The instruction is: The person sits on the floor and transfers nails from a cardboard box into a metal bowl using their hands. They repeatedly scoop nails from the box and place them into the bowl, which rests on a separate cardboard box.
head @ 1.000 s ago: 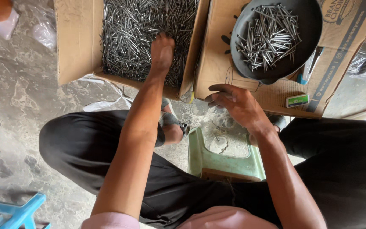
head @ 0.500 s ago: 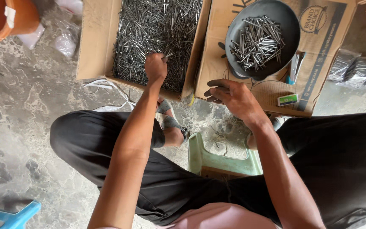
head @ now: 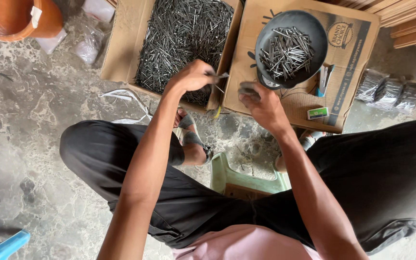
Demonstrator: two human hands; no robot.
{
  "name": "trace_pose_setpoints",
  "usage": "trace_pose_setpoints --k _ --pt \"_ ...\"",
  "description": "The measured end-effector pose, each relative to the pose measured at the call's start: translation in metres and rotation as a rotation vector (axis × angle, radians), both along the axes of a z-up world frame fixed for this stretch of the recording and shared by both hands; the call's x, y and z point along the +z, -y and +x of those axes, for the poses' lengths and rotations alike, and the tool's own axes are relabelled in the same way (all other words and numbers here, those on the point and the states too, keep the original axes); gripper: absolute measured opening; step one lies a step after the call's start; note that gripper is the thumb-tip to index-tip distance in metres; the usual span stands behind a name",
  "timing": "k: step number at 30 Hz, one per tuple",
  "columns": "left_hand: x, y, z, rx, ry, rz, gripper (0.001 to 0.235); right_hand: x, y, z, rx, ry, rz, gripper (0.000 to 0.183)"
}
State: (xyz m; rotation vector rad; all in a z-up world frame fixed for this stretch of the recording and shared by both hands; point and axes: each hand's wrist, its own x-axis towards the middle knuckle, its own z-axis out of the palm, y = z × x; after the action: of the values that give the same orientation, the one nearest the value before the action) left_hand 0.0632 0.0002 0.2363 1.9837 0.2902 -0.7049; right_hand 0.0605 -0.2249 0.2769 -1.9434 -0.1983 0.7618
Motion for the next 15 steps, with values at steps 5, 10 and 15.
trace_pose_setpoints --k 5,10,15 --pt "0.038 0.029 0.003 -0.139 -0.019 -0.225 0.021 0.014 0.001 -0.008 -0.032 0.170 0.014 0.035" --pt "0.052 0.046 0.005 -0.124 -0.006 -0.349 0.023 0.009 0.006 -0.007 -0.180 0.230 0.100 0.019" --pt "0.042 0.067 0.012 0.173 -0.050 -0.709 0.020 0.021 0.011 0.002 -0.394 0.179 0.197 0.016"
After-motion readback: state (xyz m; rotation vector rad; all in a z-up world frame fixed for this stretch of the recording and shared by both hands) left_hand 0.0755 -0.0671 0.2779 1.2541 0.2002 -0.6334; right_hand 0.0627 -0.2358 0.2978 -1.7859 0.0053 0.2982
